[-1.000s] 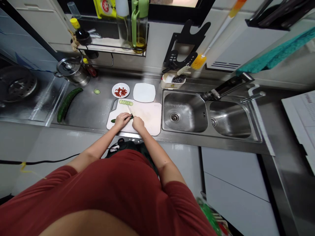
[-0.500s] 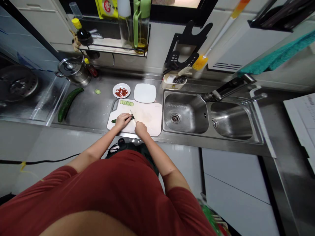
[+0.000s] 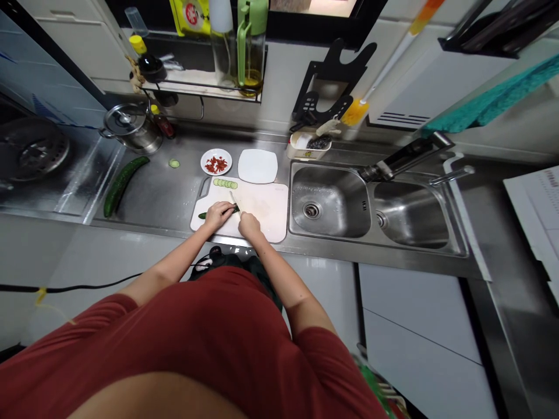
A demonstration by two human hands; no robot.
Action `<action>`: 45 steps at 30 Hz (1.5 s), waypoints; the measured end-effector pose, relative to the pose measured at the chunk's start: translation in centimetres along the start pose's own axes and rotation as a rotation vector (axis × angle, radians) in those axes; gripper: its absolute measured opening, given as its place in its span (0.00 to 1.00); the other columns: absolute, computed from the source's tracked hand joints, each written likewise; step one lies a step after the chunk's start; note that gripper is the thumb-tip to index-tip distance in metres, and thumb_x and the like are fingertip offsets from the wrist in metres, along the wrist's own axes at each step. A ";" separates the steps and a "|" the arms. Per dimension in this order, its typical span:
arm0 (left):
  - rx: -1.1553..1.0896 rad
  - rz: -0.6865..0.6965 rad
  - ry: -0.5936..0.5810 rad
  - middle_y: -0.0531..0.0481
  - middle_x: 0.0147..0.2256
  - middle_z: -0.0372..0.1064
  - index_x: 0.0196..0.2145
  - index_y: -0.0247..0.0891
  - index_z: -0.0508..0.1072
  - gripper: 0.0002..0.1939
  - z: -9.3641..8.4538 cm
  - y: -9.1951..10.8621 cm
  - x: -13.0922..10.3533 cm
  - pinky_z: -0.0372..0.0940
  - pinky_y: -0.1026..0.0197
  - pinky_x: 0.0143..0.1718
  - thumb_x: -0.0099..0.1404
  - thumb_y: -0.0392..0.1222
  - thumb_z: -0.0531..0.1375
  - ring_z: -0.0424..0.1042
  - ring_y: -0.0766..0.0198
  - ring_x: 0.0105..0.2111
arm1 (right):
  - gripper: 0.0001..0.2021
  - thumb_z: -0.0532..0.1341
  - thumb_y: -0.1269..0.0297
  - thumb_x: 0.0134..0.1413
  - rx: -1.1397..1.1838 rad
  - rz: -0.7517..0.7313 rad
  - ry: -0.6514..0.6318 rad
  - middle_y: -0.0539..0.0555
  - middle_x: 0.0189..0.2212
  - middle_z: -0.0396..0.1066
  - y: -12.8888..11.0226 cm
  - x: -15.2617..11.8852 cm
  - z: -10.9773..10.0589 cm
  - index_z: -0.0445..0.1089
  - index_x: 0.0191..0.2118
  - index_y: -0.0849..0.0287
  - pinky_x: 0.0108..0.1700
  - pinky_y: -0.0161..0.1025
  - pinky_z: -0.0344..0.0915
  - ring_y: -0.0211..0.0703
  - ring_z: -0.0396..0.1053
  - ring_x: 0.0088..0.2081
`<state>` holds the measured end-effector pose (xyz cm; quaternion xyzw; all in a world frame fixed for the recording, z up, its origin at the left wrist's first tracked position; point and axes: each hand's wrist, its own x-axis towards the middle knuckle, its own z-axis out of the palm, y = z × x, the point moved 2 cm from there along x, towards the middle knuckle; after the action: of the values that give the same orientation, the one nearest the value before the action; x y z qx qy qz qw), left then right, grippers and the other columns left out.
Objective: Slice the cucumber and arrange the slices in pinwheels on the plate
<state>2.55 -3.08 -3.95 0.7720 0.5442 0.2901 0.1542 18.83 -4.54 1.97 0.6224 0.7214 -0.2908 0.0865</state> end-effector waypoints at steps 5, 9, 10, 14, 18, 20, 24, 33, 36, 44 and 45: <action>-0.004 -0.016 -0.002 0.48 0.43 0.75 0.44 0.43 0.77 0.12 -0.1 0.2 0.0 0.66 0.56 0.48 0.69 0.43 0.55 0.71 0.60 0.45 | 0.14 0.51 0.73 0.61 0.007 -0.004 -0.032 0.65 0.45 0.72 0.7 -0.9 0.4 0.68 0.50 0.63 0.44 0.39 0.66 0.51 0.72 0.47; -0.008 -0.015 -0.011 0.48 0.43 0.75 0.44 0.43 0.77 0.12 -0.1 0.3 0.1 0.66 0.55 0.49 0.69 0.43 0.54 0.72 0.60 0.44 | 0.15 0.50 0.74 0.61 -0.001 -0.006 -0.031 0.65 0.46 0.72 0.5 -0.4 0.5 0.67 0.50 0.63 0.45 0.39 0.66 0.51 0.72 0.47; -0.008 -0.015 -0.010 0.48 0.43 0.75 0.44 0.43 0.77 0.12 -0.1 0.2 0.1 0.66 0.55 0.49 0.69 0.43 0.55 0.72 0.60 0.44 | 0.15 0.50 0.74 0.61 -0.004 -0.007 -0.030 0.65 0.46 0.72 0.4 -0.2 0.5 0.67 0.50 0.63 0.45 0.39 0.66 0.51 0.72 0.47; -0.009 -0.005 0.001 0.48 0.43 0.75 0.44 0.43 0.77 0.12 0.0 0.1 0.0 0.66 0.56 0.49 0.69 0.43 0.55 0.71 0.60 0.45 | 0.15 0.51 0.74 0.61 -0.017 -0.009 -0.022 0.65 0.47 0.71 0.1 0.5 0.5 0.68 0.50 0.63 0.46 0.39 0.66 0.51 0.71 0.48; -0.009 0.003 0.006 0.48 0.43 0.75 0.44 0.43 0.77 0.12 0.2 -0.2 0.0 0.65 0.56 0.49 0.69 0.43 0.54 0.71 0.60 0.45 | 0.14 0.51 0.73 0.61 -0.013 -0.004 -0.018 0.64 0.47 0.72 -0.1 1.2 0.6 0.68 0.50 0.63 0.46 0.38 0.66 0.49 0.72 0.48; -0.006 0.003 0.004 0.48 0.43 0.75 0.44 0.43 0.77 0.12 0.3 -0.2 -0.1 0.65 0.56 0.49 0.69 0.43 0.54 0.71 0.60 0.45 | 0.15 0.51 0.74 0.61 -0.010 -0.011 -0.013 0.63 0.47 0.72 -0.2 1.5 0.7 0.68 0.50 0.62 0.45 0.37 0.66 0.49 0.72 0.47; 0.012 -0.015 0.000 0.48 0.44 0.75 0.44 0.43 0.77 0.12 0.4 -0.3 -0.1 0.65 0.56 0.49 0.69 0.44 0.55 0.71 0.60 0.45 | 0.15 0.50 0.74 0.60 -0.009 -0.024 0.007 0.63 0.46 0.72 -0.4 2.0 0.9 0.68 0.50 0.63 0.45 0.38 0.66 0.49 0.72 0.47; 0.012 -0.017 0.006 0.48 0.43 0.75 0.44 0.43 0.77 0.12 0.3 -0.3 -0.1 0.65 0.56 0.49 0.69 0.44 0.55 0.72 0.60 0.45 | 0.15 0.51 0.75 0.60 0.016 -0.025 0.007 0.62 0.46 0.73 -0.9 2.2 0.6 0.68 0.50 0.63 0.45 0.36 0.66 0.48 0.72 0.48; 0.022 -0.021 0.005 0.48 0.44 0.75 0.44 0.43 0.77 0.12 0.3 -0.2 -0.1 0.65 0.57 0.49 0.69 0.43 0.55 0.72 0.60 0.45 | 0.15 0.52 0.75 0.60 0.019 -0.026 -0.008 0.63 0.47 0.72 -1.1 2.3 0.4 0.68 0.50 0.63 0.45 0.37 0.66 0.49 0.71 0.49; 0.029 0.000 0.013 0.49 0.43 0.75 0.44 0.43 0.77 0.12 0.2 -0.1 -0.1 0.65 0.57 0.48 0.69 0.43 0.55 0.72 0.60 0.44 | 0.15 0.52 0.76 0.59 -0.011 0.009 -0.027 0.63 0.47 0.72 -0.4 1.3 1.1 0.68 0.49 0.63 0.45 0.37 0.66 0.49 0.71 0.49; 0.028 0.000 0.012 0.48 0.43 0.75 0.44 0.43 0.77 0.12 0.2 -0.1 -0.1 0.65 0.57 0.48 0.69 0.43 0.55 0.72 0.60 0.44 | 0.14 0.53 0.76 0.59 -0.017 0.019 -0.034 0.63 0.47 0.72 -0.1 1.0 1.3 0.68 0.49 0.63 0.45 0.37 0.66 0.49 0.72 0.48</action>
<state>2.57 -3.11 -4.17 0.7722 0.5492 0.2872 0.1400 18.21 -4.36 0.43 0.6236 0.7163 -0.2945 0.1067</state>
